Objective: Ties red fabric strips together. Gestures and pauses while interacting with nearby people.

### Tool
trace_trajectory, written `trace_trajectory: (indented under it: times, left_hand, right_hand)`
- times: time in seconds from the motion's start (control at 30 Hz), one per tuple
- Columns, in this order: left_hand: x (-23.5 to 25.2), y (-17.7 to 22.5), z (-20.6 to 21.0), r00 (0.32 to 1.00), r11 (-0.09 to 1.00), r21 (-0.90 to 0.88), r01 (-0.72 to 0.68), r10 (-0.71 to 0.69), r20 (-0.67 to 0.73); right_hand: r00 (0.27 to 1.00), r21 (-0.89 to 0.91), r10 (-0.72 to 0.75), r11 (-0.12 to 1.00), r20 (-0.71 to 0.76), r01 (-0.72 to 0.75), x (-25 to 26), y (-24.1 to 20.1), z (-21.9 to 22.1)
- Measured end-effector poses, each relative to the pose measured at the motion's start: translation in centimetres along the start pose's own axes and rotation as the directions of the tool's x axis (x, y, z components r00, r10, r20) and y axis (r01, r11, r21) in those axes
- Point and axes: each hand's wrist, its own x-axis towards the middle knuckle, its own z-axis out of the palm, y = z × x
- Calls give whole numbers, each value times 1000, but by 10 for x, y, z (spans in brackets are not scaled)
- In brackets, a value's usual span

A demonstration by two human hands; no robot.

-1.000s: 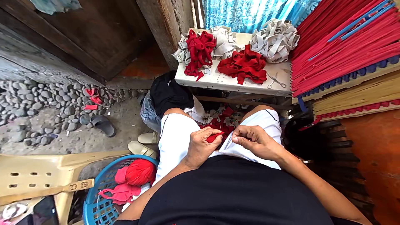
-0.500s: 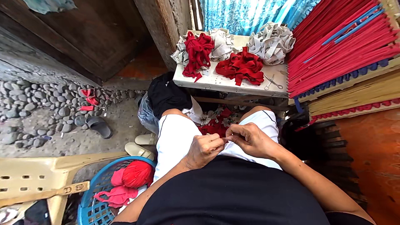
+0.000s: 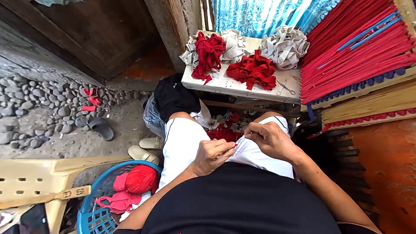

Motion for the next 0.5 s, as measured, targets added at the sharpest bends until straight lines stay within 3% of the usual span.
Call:
trace_trajectory:
  times: [0.2,0.37,0.5]
  left_hand:
    - [1,2,2,996,996,17,85,-86,13]
    - [2,7,2,961,958,-111,265,-272,-51]
    - [4,8,1,942,939,-136,316,-327,-74]
  right_hand:
    - [998,99,-64,993,-8,65,-1,-8,15]
    - [995,135,-76,989,67,66,-6,-9,26]
    - [996,141,-74,988,53,65,-8,-6,31]
